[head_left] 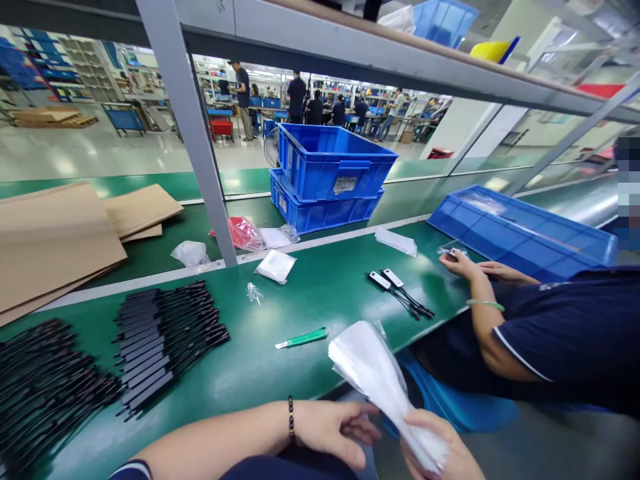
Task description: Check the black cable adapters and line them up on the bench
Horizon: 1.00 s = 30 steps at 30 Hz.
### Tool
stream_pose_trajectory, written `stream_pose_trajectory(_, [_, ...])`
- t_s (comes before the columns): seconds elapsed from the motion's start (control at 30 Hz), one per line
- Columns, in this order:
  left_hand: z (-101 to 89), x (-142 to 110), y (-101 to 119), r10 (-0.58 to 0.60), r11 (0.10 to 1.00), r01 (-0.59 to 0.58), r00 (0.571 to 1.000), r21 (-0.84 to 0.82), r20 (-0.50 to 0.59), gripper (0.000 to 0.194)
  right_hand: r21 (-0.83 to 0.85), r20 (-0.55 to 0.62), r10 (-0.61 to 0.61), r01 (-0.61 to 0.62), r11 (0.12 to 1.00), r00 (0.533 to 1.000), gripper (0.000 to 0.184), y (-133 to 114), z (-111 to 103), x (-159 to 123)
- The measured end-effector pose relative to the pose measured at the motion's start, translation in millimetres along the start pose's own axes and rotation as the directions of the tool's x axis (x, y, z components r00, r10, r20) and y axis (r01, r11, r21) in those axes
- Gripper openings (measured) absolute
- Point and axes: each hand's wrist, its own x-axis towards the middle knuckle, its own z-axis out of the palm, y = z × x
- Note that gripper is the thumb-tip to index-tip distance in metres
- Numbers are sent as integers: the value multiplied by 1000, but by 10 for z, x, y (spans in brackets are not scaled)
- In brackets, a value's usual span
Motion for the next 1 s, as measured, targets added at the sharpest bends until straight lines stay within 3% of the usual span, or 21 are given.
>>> stream_pose_trajectory(0.07, [63,120,79,170,942,-211,970,-260,-172,76,29,35,-19,18,999,999,39,98,174,156])
stream_pose_trajectory(0.13, [92,215,176,243,817,-410,883,-405,-403,55,36,66,-38,35,999,997,53,132,349,302])
stream_pose_trajectory(0.2, [76,279,262,217,702,-535,789,-471,-575,41,48,63,-61,58,997,996,67,112,528,411])
stream_pose_trajectory(0.3, [-19,324,340,132,602,-625,691,-496,-710,39,87,41,-82,78,993,996,77,98,757,512])
stream_pose_trajectory(0.4, [-161,318,362,78,628,-653,595,-424,-800,38,83,43,-63,59,995,997,68,195,805,602])
stream_pose_trajectory(0.5, [-300,260,369,55,718,-618,510,-321,-859,31,0,156,-36,36,999,987,65,256,589,753])
stream_pose_trajectory(0.57, [-365,203,384,60,783,-559,503,-271,-862,28,-39,306,-11,24,999,952,73,172,386,894])
stream_pose_trajectory(0.67, [-405,137,416,94,859,-453,597,-238,-797,31,-113,466,55,-3,994,883,81,-121,246,1119])
stream_pose_trajectory(0.77, [-408,130,415,104,911,-367,648,-189,-754,33,-282,445,53,84,956,894,65,-415,422,1303])
stream_pose_trajectory(0.9, [-433,148,354,111,960,-268,617,-75,-779,32,-547,292,-79,234,804,953,55,-592,787,1480])
stream_pose_trajectory(1.0, [-476,95,366,125,972,-233,632,-34,-765,32,-607,354,12,220,763,935,30,-644,877,1574])
